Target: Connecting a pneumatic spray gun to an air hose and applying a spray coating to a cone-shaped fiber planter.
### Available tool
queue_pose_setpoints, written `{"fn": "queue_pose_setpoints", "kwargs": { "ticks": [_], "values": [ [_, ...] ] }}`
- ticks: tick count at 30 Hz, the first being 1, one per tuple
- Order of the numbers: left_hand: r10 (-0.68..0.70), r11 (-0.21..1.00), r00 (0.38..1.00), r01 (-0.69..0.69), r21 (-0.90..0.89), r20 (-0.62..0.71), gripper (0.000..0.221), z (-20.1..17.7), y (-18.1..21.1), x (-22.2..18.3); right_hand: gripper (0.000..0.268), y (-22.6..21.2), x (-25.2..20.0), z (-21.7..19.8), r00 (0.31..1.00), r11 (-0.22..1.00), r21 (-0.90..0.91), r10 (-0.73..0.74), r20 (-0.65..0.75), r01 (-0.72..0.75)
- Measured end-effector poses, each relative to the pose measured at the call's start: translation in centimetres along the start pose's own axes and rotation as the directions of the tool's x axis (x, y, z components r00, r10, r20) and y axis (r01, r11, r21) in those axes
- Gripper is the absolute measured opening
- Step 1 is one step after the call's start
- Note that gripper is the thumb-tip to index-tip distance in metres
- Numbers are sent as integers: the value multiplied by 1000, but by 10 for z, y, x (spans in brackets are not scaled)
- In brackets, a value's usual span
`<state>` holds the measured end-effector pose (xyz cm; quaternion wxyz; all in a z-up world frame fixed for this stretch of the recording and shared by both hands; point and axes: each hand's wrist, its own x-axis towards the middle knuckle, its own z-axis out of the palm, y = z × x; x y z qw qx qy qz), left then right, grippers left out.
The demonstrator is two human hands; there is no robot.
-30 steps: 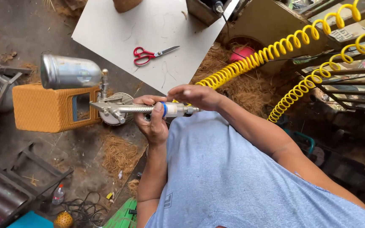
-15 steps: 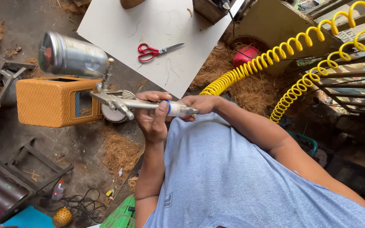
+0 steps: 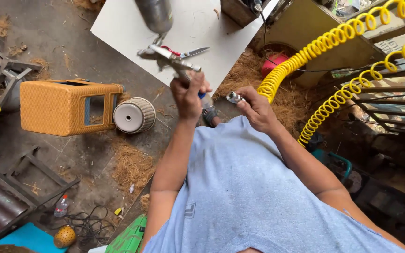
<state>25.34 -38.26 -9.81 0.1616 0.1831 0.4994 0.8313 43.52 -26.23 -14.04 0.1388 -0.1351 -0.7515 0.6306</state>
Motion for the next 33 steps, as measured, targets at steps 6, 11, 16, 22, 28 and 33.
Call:
{"fn": "queue_pose_setpoints", "kwargs": {
  "ticks": [6, 11, 16, 22, 28, 33],
  "values": [
    [-132, 983, 991, 128, -132, -24, 37, 39, 17, 18, 26, -40, -4, 1, 986, 987, -145, -94, -134, 74],
    [-184, 958, 982, 188, -219, 38, 39, 59, 45, 39, 38, -46, -1, 3, 971, 952, -272, -188, -150, 142],
    [-177, 955, 982, 186, -230, 59, 42, 78, 66, 52, 36, -60, 10, 10, 927, 928, -317, -280, -249, 195],
    [-82, 950, 993, 103, -296, 80, 40, 95, 80, 63, 28, -57, 11, 7, 922, 937, -287, -280, -268, 201],
    [-82, 944, 990, 114, -308, 117, 42, 111, 86, 65, 35, -64, 16, 2, 907, 934, -265, -313, -281, 240],
    [-73, 939, 986, 118, -323, 150, 39, 121, 88, 65, 32, -69, 16, -4, 911, 939, -267, -294, -289, 218]
  ]
}}
